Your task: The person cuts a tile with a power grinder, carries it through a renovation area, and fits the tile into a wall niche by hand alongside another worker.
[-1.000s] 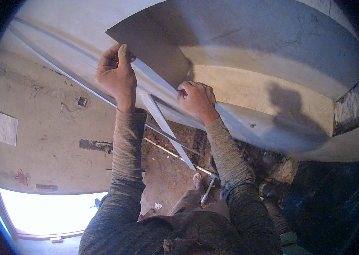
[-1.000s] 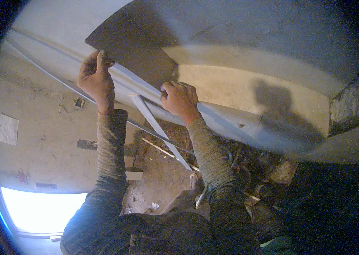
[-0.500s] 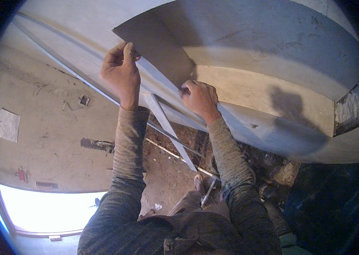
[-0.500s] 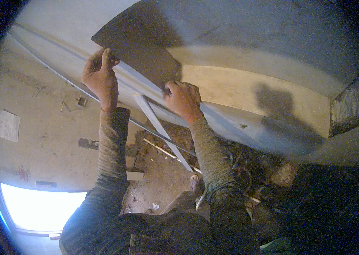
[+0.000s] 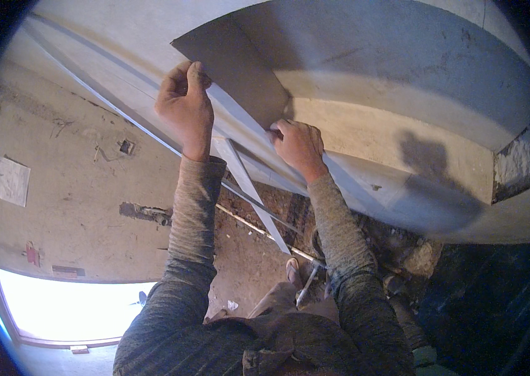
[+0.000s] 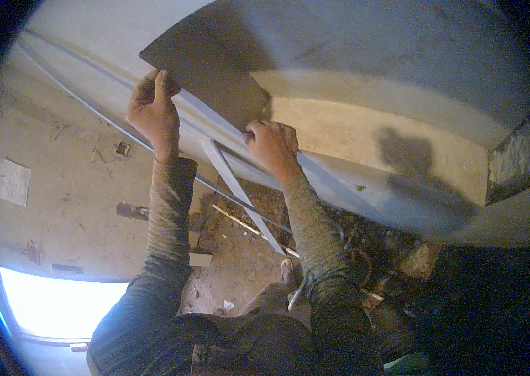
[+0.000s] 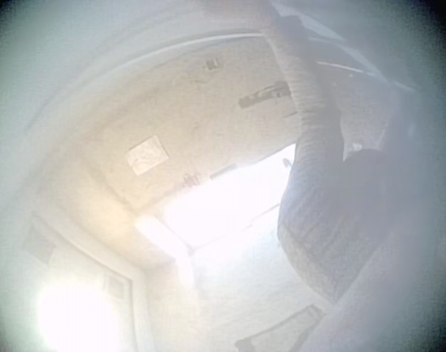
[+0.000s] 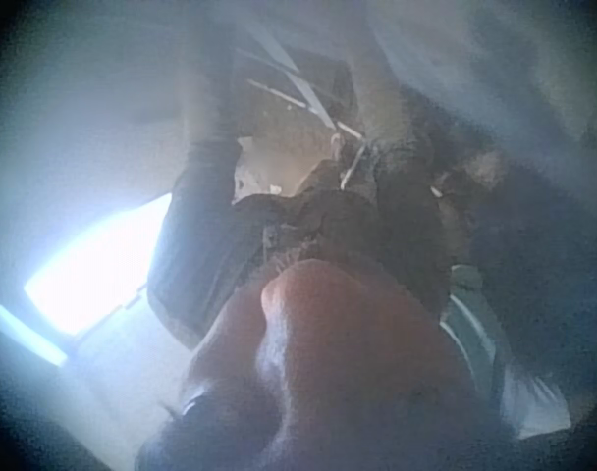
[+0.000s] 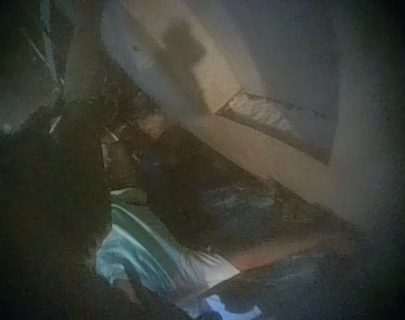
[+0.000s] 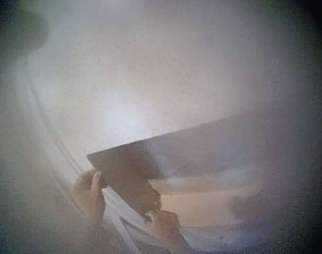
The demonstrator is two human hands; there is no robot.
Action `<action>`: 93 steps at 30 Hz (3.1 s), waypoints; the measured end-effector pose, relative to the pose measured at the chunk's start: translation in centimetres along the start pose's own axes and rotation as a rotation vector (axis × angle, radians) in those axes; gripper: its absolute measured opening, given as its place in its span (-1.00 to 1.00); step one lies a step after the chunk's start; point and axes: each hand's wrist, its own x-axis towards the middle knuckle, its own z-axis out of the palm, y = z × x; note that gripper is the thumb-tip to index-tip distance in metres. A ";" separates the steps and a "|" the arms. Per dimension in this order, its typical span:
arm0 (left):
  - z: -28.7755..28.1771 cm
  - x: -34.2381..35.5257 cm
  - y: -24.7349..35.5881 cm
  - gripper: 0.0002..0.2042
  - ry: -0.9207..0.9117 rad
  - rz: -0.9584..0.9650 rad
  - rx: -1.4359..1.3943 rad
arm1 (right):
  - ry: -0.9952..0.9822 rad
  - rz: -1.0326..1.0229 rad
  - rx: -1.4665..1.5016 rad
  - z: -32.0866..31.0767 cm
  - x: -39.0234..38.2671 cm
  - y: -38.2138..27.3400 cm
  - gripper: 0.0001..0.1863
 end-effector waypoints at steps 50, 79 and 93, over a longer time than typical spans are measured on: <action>0.8 -0.6 -0.3 -0.85 0.072 0.133 0.038 | 0.065 -0.088 0.038 0.5 0.0 0.8 -0.75; 0.8 -0.7 -0.2 -0.85 0.083 0.116 0.039 | 0.057 -0.063 0.037 0.1 -0.1 0.3 -0.79; 1.1 -1.0 -1.0 -0.85 0.110 0.147 0.015 | 0.031 -0.030 0.053 -0.2 -0.1 0.1 -0.75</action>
